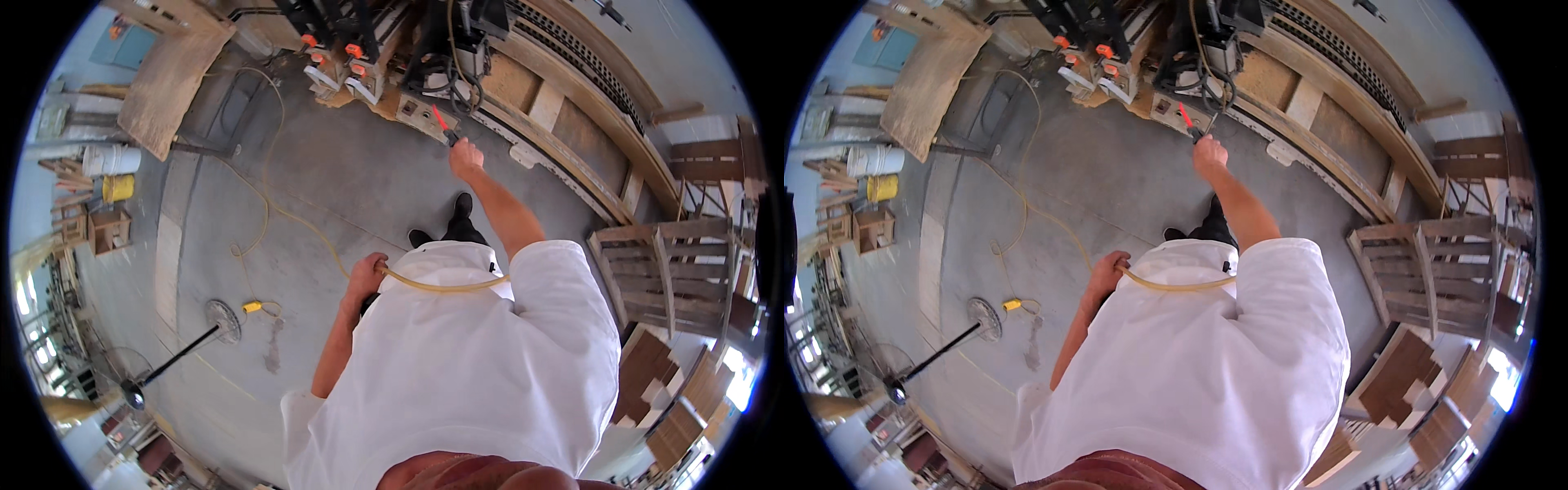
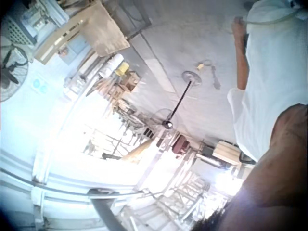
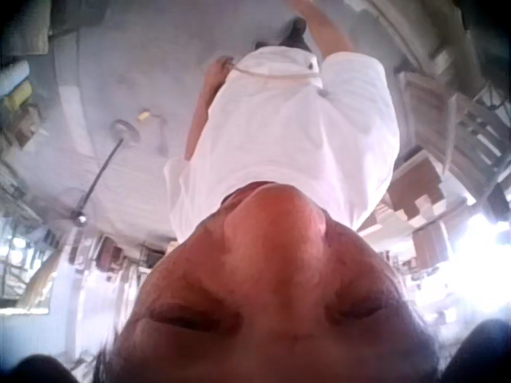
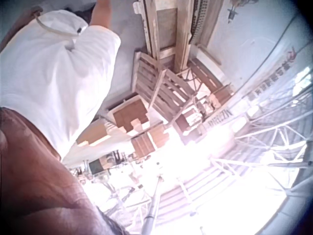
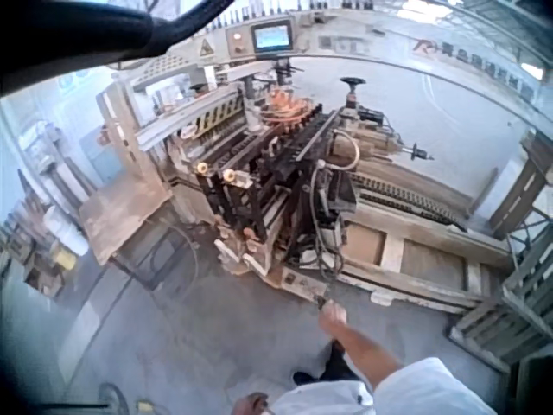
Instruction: The person cleans a large industrial woodworking machine using a handheld air blower. They systematically blow dust and debris from the machine's surface, internal components, and surrounding floor area. The person also moves a wooden pallet and a large fan to access different parts of the machine for cleaning.
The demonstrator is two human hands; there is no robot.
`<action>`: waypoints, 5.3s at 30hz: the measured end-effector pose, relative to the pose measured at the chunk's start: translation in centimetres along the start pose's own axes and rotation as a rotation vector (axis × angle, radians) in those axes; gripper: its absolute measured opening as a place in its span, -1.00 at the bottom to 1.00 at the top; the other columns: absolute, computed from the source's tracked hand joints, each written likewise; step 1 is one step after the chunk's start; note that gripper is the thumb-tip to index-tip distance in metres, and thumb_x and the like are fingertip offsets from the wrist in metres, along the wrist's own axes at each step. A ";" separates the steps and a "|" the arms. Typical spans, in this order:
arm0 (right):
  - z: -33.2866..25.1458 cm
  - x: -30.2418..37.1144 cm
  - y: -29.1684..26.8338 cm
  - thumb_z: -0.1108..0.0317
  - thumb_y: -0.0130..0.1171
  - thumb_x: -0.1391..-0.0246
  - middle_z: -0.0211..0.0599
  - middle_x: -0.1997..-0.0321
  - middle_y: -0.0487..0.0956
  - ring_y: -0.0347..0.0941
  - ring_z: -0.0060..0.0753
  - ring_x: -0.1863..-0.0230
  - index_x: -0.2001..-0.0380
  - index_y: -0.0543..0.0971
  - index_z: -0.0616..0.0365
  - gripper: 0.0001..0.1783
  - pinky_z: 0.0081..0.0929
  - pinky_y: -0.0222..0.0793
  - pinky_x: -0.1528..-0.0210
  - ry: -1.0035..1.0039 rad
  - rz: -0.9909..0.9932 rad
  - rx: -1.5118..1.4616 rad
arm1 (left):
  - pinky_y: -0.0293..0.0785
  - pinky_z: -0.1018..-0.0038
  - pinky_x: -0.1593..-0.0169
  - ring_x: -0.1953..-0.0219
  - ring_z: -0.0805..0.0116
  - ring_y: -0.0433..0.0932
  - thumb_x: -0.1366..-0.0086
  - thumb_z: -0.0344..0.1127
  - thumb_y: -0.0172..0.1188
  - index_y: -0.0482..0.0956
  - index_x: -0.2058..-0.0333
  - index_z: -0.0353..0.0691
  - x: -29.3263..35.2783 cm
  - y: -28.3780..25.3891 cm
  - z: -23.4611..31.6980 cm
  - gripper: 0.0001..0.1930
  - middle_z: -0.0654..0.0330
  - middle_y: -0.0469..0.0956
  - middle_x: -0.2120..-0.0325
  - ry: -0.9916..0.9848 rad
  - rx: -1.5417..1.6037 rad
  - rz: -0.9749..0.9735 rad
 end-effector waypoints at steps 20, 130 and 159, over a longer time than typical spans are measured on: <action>23.8 -1.6 -2.1 0.00 0.00 -0.02 -0.04 0.15 0.55 0.47 0.00 0.08 0.22 0.47 0.17 -0.55 -0.21 0.40 0.11 0.511 0.060 -0.361 | 0.46 0.33 0.26 0.35 0.04 0.55 -0.20 -0.34 0.01 0.53 0.24 -0.27 -7.2 5.6 6.7 -0.79 -0.04 0.56 0.42 0.180 -0.060 -0.137; -3.7 -6.8 -39.0 -0.05 -0.05 -0.09 0.29 0.29 0.50 0.42 0.26 0.15 0.25 0.43 0.41 -0.42 -0.06 0.32 0.10 -0.329 0.449 -0.199 | 0.42 0.23 0.32 0.41 -0.05 0.51 -0.18 -0.35 -0.02 0.51 0.34 -0.29 -8.4 4.6 5.4 -0.82 -0.06 0.52 0.52 0.004 0.218 0.260; -43.1 -1.3 -1.7 0.37 -0.02 -0.08 -0.25 0.61 0.42 0.38 -0.39 0.64 0.44 0.39 0.23 -0.86 -0.43 0.37 0.61 -0.025 -0.694 -1.319 | 0.39 0.43 0.06 0.24 0.37 0.52 -0.34 -0.19 -0.09 0.58 0.26 -0.29 24.3 -68.3 -17.5 -0.68 0.11 0.58 0.35 0.427 0.127 1.872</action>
Point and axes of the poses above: each hand's wrist, its own x-axis away from the middle knuckle, its own y-axis out of the palm, z = x × y, the point moved 8 cm from there along -x, towards the middle knuckle
